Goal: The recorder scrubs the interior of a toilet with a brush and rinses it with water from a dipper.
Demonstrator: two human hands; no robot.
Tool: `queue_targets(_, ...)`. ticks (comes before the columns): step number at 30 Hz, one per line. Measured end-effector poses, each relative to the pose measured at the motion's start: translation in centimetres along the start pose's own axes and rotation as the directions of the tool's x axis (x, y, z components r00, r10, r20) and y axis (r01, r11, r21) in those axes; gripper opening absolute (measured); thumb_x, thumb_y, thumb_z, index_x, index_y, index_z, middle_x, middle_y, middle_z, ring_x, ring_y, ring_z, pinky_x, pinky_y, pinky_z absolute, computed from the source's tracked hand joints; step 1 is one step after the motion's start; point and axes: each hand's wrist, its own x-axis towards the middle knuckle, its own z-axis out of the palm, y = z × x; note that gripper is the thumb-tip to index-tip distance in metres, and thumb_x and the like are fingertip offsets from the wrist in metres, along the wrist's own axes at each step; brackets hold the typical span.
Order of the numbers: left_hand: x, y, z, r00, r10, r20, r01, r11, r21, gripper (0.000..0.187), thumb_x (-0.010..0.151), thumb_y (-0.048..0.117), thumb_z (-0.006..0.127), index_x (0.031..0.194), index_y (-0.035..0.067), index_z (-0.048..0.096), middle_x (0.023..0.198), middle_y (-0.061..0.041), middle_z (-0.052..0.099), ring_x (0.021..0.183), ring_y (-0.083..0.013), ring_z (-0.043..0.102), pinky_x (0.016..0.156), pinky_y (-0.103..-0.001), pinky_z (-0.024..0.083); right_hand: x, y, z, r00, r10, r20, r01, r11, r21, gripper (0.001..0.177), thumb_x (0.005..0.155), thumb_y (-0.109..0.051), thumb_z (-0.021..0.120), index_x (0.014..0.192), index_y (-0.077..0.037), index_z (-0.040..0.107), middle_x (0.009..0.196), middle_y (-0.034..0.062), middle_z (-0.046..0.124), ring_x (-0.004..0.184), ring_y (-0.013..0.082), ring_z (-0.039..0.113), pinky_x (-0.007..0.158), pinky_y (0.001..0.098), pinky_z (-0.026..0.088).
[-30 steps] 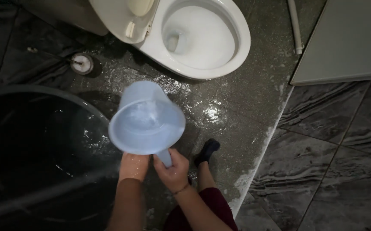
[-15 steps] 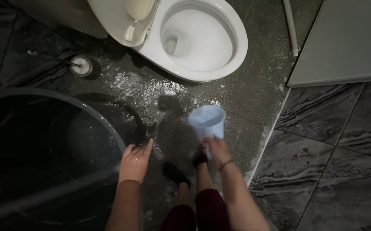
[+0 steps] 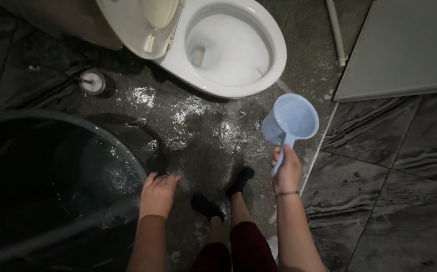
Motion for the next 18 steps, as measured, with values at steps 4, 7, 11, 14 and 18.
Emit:
queue_targets(4, -0.2, -0.2, -0.3, 0.96, 0.158, -0.231, -0.16, 0.987, 0.008, 0.051, 0.077, -0.002, 0.063, 0.127, 0.01, 0.068, 0.099, -0.008, 0.075, 0.096, -0.021, 0.07, 0.105, -0.042, 0.047, -4.2, 0.0, -1.0, 0.994, 0.037, 0.1, -0.025, 0.993, -0.118, 0.024, 0.103, -0.025, 0.061, 0.111, -0.003, 0.068, 0.097, 0.0066, 0.071, 0.072, 0.0082, 0.06, 0.062, 0.0252, 0.05)
queue_targets(7, -0.1, -0.5, 0.2, 0.973, 0.13, -0.189, -0.134, 0.991, -0.007, 0.049, 0.081, -0.002, 0.063, 0.128, 0.01, 0.065, 0.102, -0.008, 0.075, 0.102, -0.0212, 0.069, 0.106, -0.042, 0.047, -6.9, 1.9, -2.6, 0.966, 0.044, 0.256, 0.049, 0.937, -0.345, 0.029, 0.096, -0.019, 0.065, 0.12, -0.005, 0.071, 0.109, 0.0084, 0.076, 0.078, 0.011, 0.067, 0.068, 0.0269, 0.055)
queue_targets(11, 0.0, -0.3, -0.7, 0.967, 0.149, -0.207, -0.149, 0.989, 0.015, 0.033, 0.084, 0.005, 0.064, 0.117, 0.008, 0.068, 0.104, -0.008, 0.076, 0.102, -0.0219, 0.07, 0.106, -0.044, 0.046, -12.2, 3.0, -4.2, 0.842, -0.023, 0.539, 0.408, 0.681, -0.608, 0.026, 0.095, -0.011, 0.072, 0.119, -0.002, 0.076, 0.11, 0.0112, 0.081, 0.098, 0.0182, 0.071, 0.088, 0.0291, 0.057)
queue_targets(14, -0.1, -0.3, -0.2, 0.964, 0.135, -0.228, -0.129, 0.991, 0.041, 0.024, 0.089, 0.011, 0.064, 0.112, 0.009, 0.069, 0.103, -0.007, 0.076, 0.099, -0.0216, 0.071, 0.106, -0.044, 0.046, -16.0, 1.9, -1.6, 0.811, -0.105, 0.575, 0.511, 0.606, -0.609, 0.037, 0.092, -0.012, 0.073, 0.126, 0.001, 0.067, 0.12, 0.0112, 0.073, 0.11, 0.024, 0.071, 0.089, 0.0323, 0.057)
queue_targets(18, -0.2, -0.7, 0.2, 0.976, 0.124, -0.18, -0.119, 0.992, 0.039, 0.023, 0.088, 0.016, 0.066, 0.11, 0.013, 0.07, 0.099, -0.005, 0.077, 0.094, -0.0209, 0.071, 0.105, -0.045, 0.046, -19.3, -1.3, 3.1, 0.667, -0.235, 0.707, 0.703, 0.514, -0.492, 0.027, 0.098, -0.01, 0.071, 0.124, -0.001, 0.07, 0.112, 0.0147, 0.068, 0.104, 0.0204, 0.068, 0.083, 0.0304, 0.057)
